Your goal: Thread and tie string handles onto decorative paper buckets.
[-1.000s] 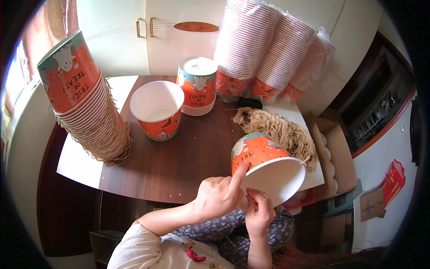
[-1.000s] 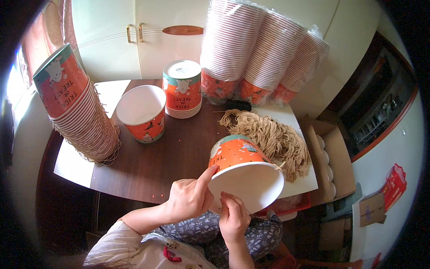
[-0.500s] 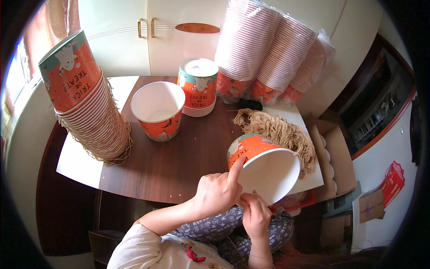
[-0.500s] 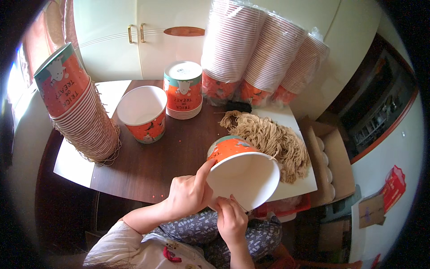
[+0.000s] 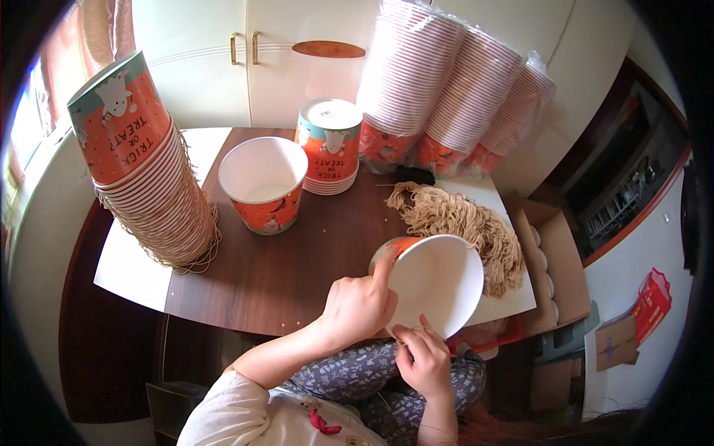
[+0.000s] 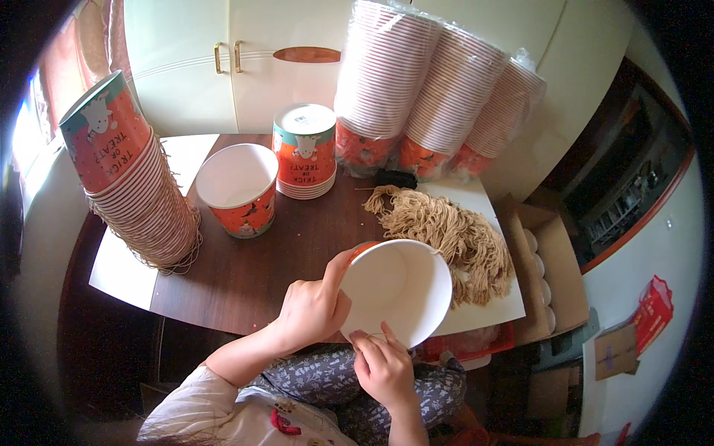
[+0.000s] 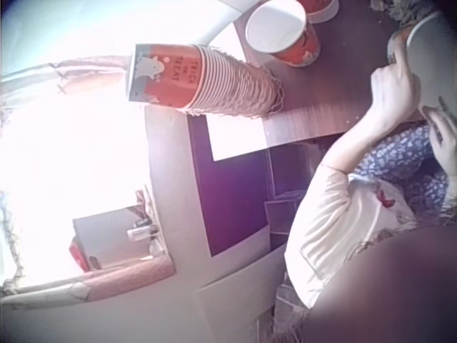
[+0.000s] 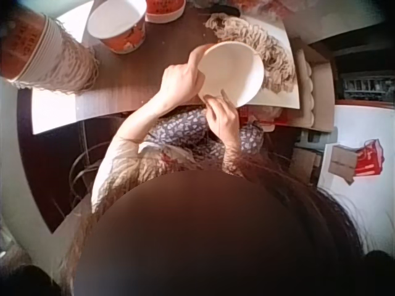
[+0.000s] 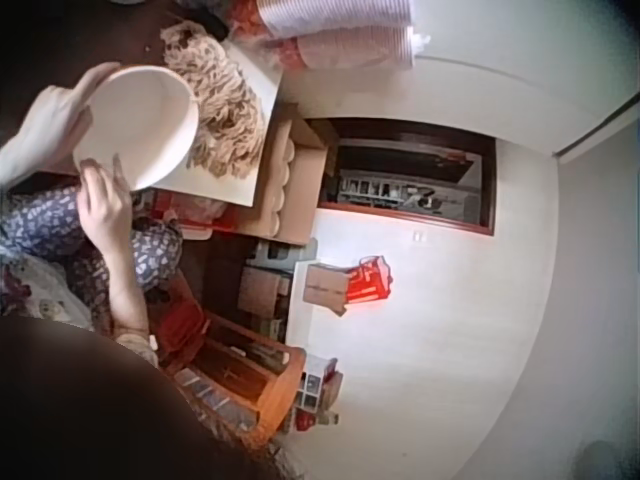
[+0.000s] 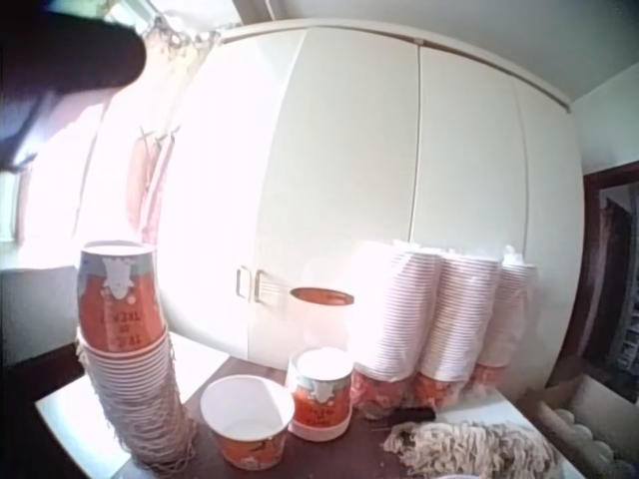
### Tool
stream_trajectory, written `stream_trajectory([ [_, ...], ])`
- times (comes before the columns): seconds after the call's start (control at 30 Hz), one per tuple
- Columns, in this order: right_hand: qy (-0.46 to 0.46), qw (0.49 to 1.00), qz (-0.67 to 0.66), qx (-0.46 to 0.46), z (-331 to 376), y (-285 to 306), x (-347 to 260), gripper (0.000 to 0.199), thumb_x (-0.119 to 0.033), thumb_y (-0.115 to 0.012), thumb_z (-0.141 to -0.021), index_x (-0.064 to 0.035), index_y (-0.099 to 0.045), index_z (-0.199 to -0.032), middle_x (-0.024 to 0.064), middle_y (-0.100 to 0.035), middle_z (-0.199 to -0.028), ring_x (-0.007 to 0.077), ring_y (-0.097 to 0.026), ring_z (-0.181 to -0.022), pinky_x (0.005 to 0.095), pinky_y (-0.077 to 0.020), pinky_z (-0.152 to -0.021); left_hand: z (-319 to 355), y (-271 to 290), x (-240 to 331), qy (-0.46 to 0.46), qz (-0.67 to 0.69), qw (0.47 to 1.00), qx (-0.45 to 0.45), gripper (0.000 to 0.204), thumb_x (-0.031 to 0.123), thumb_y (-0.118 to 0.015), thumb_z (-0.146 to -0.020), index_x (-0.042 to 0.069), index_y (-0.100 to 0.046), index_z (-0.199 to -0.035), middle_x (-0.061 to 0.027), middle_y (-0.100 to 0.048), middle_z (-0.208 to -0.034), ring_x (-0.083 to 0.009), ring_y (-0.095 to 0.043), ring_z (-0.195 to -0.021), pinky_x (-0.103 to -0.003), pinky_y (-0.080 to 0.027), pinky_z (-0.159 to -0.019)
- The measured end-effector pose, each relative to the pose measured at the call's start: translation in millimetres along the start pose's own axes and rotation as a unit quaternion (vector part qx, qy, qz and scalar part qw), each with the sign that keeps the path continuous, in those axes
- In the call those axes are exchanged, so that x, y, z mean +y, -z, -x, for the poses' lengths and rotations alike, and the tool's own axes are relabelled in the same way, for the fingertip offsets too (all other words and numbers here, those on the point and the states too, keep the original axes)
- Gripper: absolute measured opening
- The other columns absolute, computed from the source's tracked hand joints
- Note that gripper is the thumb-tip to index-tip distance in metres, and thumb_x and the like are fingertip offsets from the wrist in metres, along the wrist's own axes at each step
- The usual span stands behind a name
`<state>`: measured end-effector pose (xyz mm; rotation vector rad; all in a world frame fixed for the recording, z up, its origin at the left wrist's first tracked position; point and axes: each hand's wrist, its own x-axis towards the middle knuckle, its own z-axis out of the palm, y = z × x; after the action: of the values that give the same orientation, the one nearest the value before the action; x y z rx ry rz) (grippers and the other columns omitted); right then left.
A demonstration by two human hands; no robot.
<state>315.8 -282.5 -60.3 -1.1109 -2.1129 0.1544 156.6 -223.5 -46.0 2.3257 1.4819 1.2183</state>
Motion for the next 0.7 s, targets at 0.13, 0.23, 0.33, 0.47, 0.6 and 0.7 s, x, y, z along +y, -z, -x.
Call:
stream_trajectory([
  [0.13,-0.012,1.0,0.003,-0.007,-1.5,3.3,3.9,0.02,0.001,-0.061,-0.071,-0.005,-0.062,-0.09,0.0058,-0.065,-0.078,0.0207,-0.064,-0.074,0.0448,-0.0479,-0.086,-3.1,-4.6,-4.0,0.021,0.039,0.999,-0.02,0.053,0.007,-0.05,-0.075,-0.004,-0.034,-0.125,-0.0124,-0.051,-0.047,-0.0287,-0.053,-0.039,-0.039,-0.044,-0.037],
  [0.23,-0.02,1.0,0.003,-0.001,-7.4,7.1,3.9,0.015,-0.001,-0.06,-0.073,-0.0052,-0.062,-0.088,0.0061,-0.065,-0.075,0.0205,-0.065,-0.072,0.0451,-0.0482,-0.084,-2.3,-9.6,-8.4,0.037,0.06,0.997,-0.038,0.051,0.01,-0.051,-0.08,-0.004,-0.033,-0.125,-0.0129,-0.053,-0.05,-0.0299,-0.056,-0.043,-0.039,-0.045,-0.04],
  [0.33,-0.044,0.999,0.0,-0.007,-17.4,11.4,4.7,0.009,-0.004,-0.061,-0.076,-0.0048,-0.062,-0.084,0.0076,-0.065,-0.075,0.0224,-0.065,-0.068,0.046,-0.0485,-0.083,-0.1,-13.5,-11.7,0.043,0.136,0.99,0.009,0.045,0.012,-0.054,-0.081,-0.002,-0.038,-0.12,-0.0119,-0.057,-0.057,-0.0281,-0.058,-0.047,-0.039,-0.045,-0.04],
  [0.47,-0.069,0.997,-0.026,-0.013,-34.0,19.0,18.3,0.006,-0.005,-0.061,-0.076,-0.0026,-0.064,-0.081,0.0116,-0.065,-0.074,0.028,-0.063,-0.065,0.0397,-0.0509,-0.076,13.5,-21.7,-20.6,-0.034,0.098,0.989,0.1,0.028,0.009,-0.062,-0.076,0.005,-0.052,-0.102,-0.0086,-0.058,-0.077,-0.0258,-0.059,-0.065,-0.036,-0.048,-0.052],
  [0.6,-0.141,0.988,-0.051,-0.027,-49.2,15.9,18.7,0.007,-0.008,-0.061,-0.078,-0.0035,-0.065,-0.082,0.0144,-0.064,-0.074,0.0295,-0.063,-0.068,0.0349,-0.0496,-0.06,30.2,-35.7,-29.1,-0.23,0.052,0.966,0.103,0.028,0.011,-0.063,-0.068,0.011,-0.058,-0.095,-0.0045,-0.055,-0.089,-0.0209,-0.058,-0.077,-0.031,-0.05,-0.057],
  [0.7,-0.151,0.986,-0.046,-0.052,-56.9,17.3,19.2,0.01,-0.009,-0.06,-0.079,-0.0039,-0.066,-0.084,0.0149,-0.064,-0.076,0.0295,-0.063,-0.069,0.0353,-0.05,-0.061,25.1,-41.7,-28.6,-0.298,0.002,0.947,0.118,0.031,0.013,-0.059,-0.067,0.012,-0.059,-0.098,-0.0043,-0.052,-0.095,-0.0184,-0.056,-0.086,-0.029,-0.05,-0.061],
])
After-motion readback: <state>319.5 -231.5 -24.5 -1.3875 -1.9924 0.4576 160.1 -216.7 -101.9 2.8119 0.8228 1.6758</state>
